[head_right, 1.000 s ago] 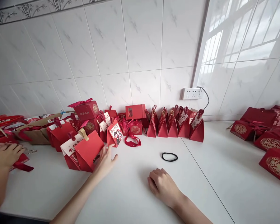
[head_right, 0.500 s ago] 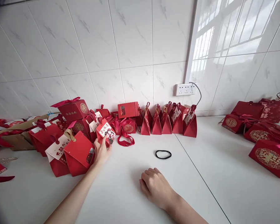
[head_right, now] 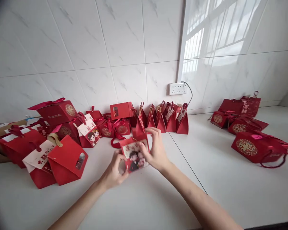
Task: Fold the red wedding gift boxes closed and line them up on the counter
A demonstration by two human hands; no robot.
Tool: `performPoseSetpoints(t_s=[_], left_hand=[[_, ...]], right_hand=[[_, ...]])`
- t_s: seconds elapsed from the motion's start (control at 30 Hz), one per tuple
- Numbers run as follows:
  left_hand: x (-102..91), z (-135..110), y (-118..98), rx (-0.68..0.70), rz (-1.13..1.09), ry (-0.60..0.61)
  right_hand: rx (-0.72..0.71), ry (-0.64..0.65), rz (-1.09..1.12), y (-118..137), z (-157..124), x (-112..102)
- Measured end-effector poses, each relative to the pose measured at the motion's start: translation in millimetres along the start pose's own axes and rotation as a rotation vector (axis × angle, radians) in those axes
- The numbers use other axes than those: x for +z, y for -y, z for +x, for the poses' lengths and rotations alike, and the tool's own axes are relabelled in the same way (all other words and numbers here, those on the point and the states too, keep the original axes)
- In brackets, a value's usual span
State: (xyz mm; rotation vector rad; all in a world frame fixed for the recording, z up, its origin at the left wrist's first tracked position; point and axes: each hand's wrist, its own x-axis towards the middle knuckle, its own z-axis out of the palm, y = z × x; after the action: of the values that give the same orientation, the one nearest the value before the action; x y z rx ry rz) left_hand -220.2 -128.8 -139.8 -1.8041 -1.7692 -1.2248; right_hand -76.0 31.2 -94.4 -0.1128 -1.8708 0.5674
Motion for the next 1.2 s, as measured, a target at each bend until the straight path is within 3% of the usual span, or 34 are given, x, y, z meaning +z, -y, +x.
performPoseSetpoints(t_s=[0.07,0.13,0.27,0.33,0.47,0.7,0.9,1.2], left_hand=[[4.6,-3.5,-7.7,0.017,-0.088,0.112],[4.4,-1.6,-9.0,0.002,-0.156,0.130],[3.3,25.1,-11.3,-0.061,-0.214,-0.061],[6.2,44.5,-17.4,-0.001,-0.214,-0.151],[13.6,67.2,-31.9,0.077,-0.245,-0.204],[11.0,60.9,-40.6,0.233,-0.118,-0.214],[9.3,60.3,-44.3,0.247,-0.137,-0.204],[3.5,59.8,-45.2,0.249,-0.034,-0.143]], right_hand=[[0.056,0.099,0.076,-6.3,10.6,1.7],[0.096,0.188,0.118,-9.8,11.0,3.3],[-0.021,0.158,0.111,-7.8,-3.1,2.1],[-0.088,0.147,0.108,-4.8,-8.7,0.0],[-0.143,0.140,0.079,-0.3,-12.4,-1.8],[-0.159,0.128,0.096,2.9,-15.0,-0.8],[-0.136,0.085,0.177,-0.1,-19.0,0.3],[-0.168,0.081,0.095,-0.6,-17.9,-0.3]])
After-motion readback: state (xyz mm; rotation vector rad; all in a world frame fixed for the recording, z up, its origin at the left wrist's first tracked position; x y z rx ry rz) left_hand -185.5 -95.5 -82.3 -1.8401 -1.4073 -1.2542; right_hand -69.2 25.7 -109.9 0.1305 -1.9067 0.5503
